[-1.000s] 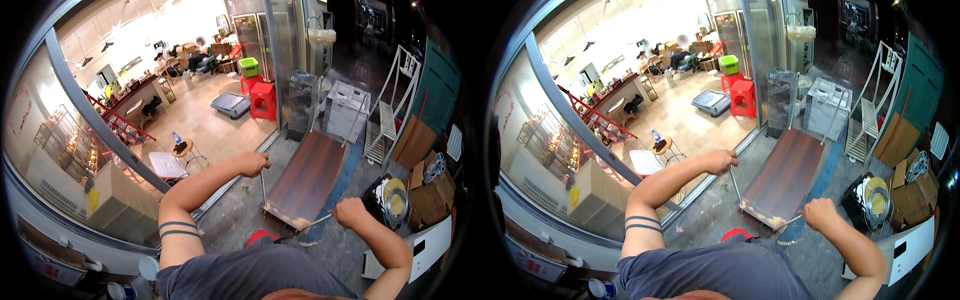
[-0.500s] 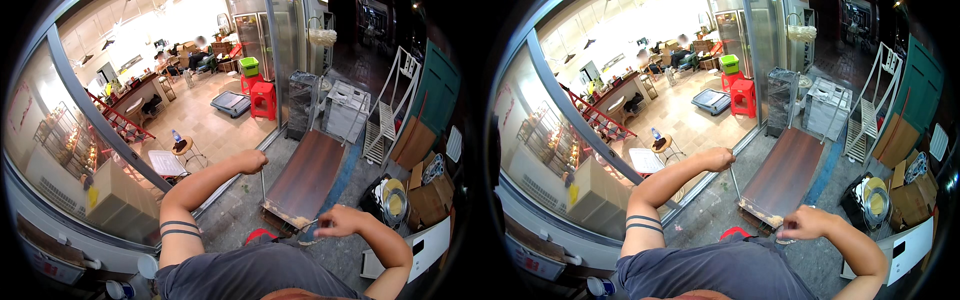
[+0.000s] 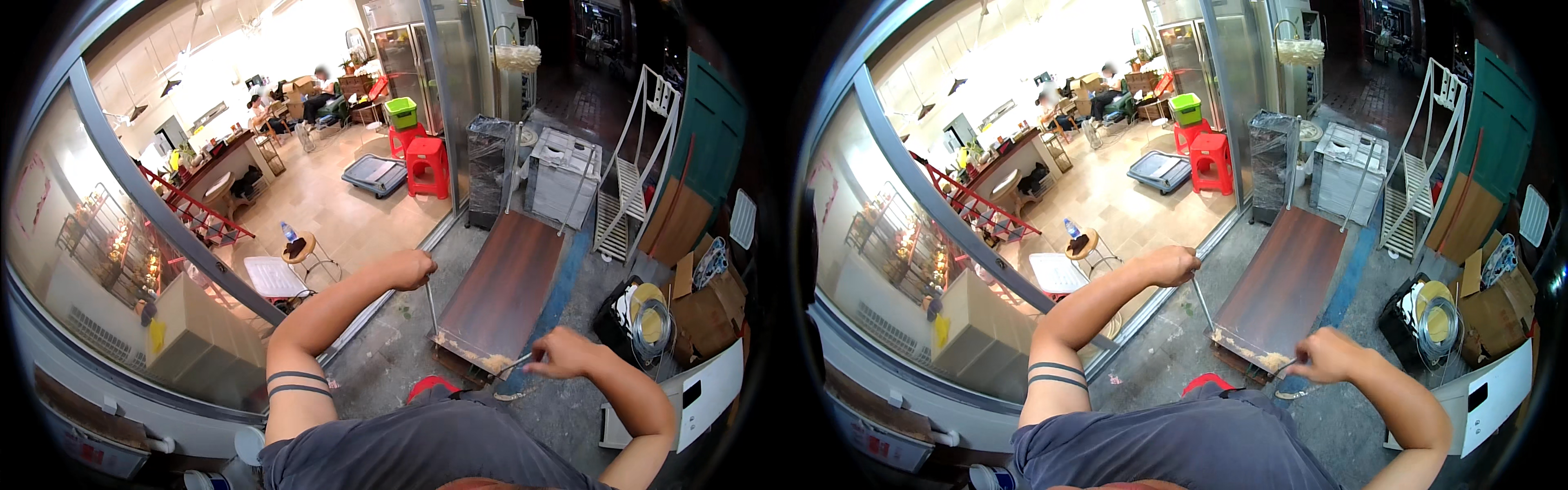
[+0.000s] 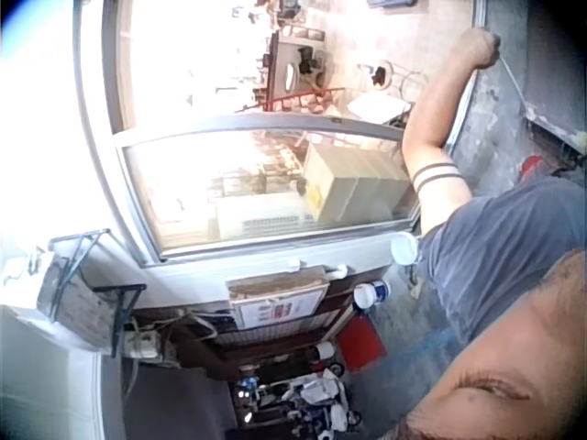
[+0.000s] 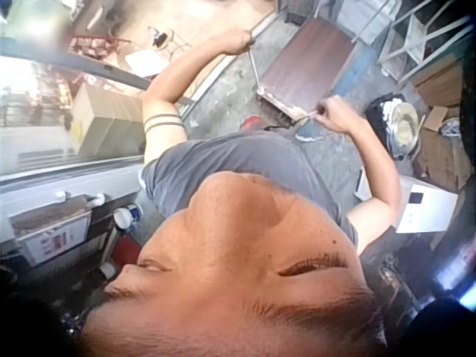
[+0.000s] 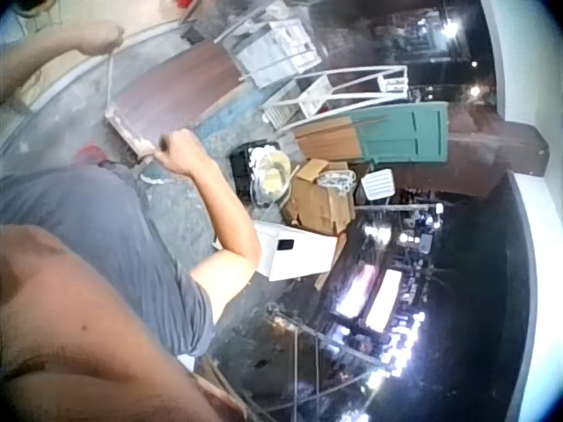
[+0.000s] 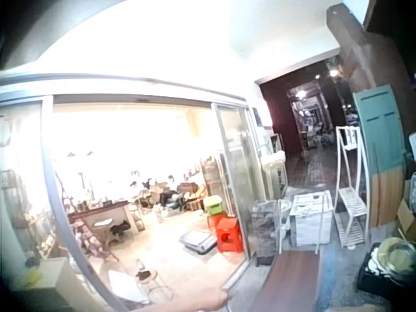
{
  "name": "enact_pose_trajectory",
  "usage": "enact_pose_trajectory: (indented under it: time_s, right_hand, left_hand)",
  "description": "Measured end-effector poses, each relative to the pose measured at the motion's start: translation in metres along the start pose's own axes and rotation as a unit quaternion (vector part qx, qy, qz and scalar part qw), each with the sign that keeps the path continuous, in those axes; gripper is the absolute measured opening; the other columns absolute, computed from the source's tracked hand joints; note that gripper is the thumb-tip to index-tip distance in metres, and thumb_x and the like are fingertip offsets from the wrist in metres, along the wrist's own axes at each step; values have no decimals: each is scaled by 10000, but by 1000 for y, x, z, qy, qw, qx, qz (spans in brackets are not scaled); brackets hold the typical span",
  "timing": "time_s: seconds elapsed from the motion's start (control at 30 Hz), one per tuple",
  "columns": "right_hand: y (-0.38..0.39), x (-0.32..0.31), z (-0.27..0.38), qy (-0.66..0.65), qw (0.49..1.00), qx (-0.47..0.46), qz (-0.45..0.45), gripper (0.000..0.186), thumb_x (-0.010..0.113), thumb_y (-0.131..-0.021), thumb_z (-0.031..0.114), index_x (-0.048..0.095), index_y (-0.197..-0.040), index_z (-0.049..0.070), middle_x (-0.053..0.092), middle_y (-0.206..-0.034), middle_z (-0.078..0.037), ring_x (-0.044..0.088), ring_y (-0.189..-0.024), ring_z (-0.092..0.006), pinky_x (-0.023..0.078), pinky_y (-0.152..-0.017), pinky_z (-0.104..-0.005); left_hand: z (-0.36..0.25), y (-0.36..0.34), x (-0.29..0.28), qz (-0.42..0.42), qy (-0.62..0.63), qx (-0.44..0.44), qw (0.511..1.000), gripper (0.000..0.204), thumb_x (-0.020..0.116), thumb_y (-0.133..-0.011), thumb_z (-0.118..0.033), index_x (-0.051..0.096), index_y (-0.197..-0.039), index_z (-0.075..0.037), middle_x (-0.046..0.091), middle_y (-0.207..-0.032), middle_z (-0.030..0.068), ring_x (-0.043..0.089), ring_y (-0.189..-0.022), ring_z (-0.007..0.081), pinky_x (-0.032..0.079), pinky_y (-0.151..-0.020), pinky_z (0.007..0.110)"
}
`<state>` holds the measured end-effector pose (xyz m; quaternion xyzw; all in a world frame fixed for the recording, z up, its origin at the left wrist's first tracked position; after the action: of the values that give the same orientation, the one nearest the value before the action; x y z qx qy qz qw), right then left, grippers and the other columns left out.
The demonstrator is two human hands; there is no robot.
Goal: The person uses a hand saw to cut off a damaged or excess portion of a wooden board from a piece of furniture, then uses a sanding block to smooth the freshly cut edge while the piece is held in place by a metal clamp.
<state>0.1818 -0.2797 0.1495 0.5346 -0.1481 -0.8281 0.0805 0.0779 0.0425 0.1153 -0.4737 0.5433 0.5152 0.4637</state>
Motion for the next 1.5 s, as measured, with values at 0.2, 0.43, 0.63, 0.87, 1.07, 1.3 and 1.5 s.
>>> enact_pose_trajectory:
  time_s: [0.2, 0.43, 0.63, 0.87, 1.07, 1.3, 1.5]
  right_hand:
    - [2, -12, -13, 255, 951, 59, -167, 414, 712, -885, 429, 719, -929, 17, 724, -817, -174, 715, -790, -334, 561, -722, -432]
    - [9, -16, -17, -31, 983, -82, -159, 422, 748, -847, 382, 697, -962, -21, 701, -826, -181, 699, -859, -351, 552, -777, -466]
    - [6, -13, -6, 48, 996, 2, -79, 364, 740, -859, 392, 737, -874, 29, 704, -807, -151, 694, -801, -348, 530, -817, -456]
    - [15, -28, -24, 119, 963, 16, -242, 309, 718, -861, 318, 728, -905, 12, 669, -949, -148, 657, -915, -362, 498, -887, -426]
    - [2, 6, -42, 91, 990, 3, -105, 263, 746, -807, 215, 720, -974, 14, 668, -941, -160, 646, -939, -370, 505, -923, -457]
    - [5, -20, -20, 192, 962, 46, -190, 242, 776, -779, 214, 730, -953, 52, 670, -1030, -153, 621, -1060, -297, 492, -898, -415]
    - [3, -3, -20, 226, 964, -85, -114, 245, 749, -828, 289, 735, -929, 67, 663, -921, -134, 656, -966, -300, 525, -837, -411]
  left_hand:
    - [-5, 2, -10, -9, 27, -6, 1000, 209, 680, -794, -121, 685, -970, -9, 643, -954, 202, 649, -933, 402, 525, -820, 478]
    - [-1, 2, -6, -10, 47, 5, 999, 225, 680, -807, -123, 684, -997, -2, 645, -972, 206, 645, -942, 409, 523, -828, 478]
    - [-1, 1, -7, -19, 33, 2, 999, 208, 689, -815, -151, 684, -952, 5, 648, -932, 215, 647, -920, 416, 523, -815, 484]
    - [3, -3, -8, -7, 11, -58, 998, 219, 708, -831, -208, 683, -877, 4, 654, -842, 216, 655, -848, 428, 529, -773, 500]
    - [-13, -12, -23, 11, -40, -95, 995, 296, 701, -851, -250, 683, -1019, -6, 671, -813, 214, 670, -825, 432, 532, -763, 525]
    - [4, -7, -5, 66, -24, -153, 986, 329, 668, -881, -216, 605, -1131, -11, 655, -1012, 202, 665, -924, 405, 533, -784, 493]
    - [-15, 2, -24, -91, 25, 23, 995, 271, 613, -930, -267, 606, -1034, -17, 684, -883, 210, 670, -842, 424, 536, -750, 512]
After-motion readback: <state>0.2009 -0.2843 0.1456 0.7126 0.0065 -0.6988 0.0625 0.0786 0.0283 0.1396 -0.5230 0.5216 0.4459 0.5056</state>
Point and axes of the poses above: each hand's wrist, its own y-axis away from the middle knuckle, its own x-axis out of the palm, z = x × y, the point moved 7 cm from there along -y, towards the middle knuckle
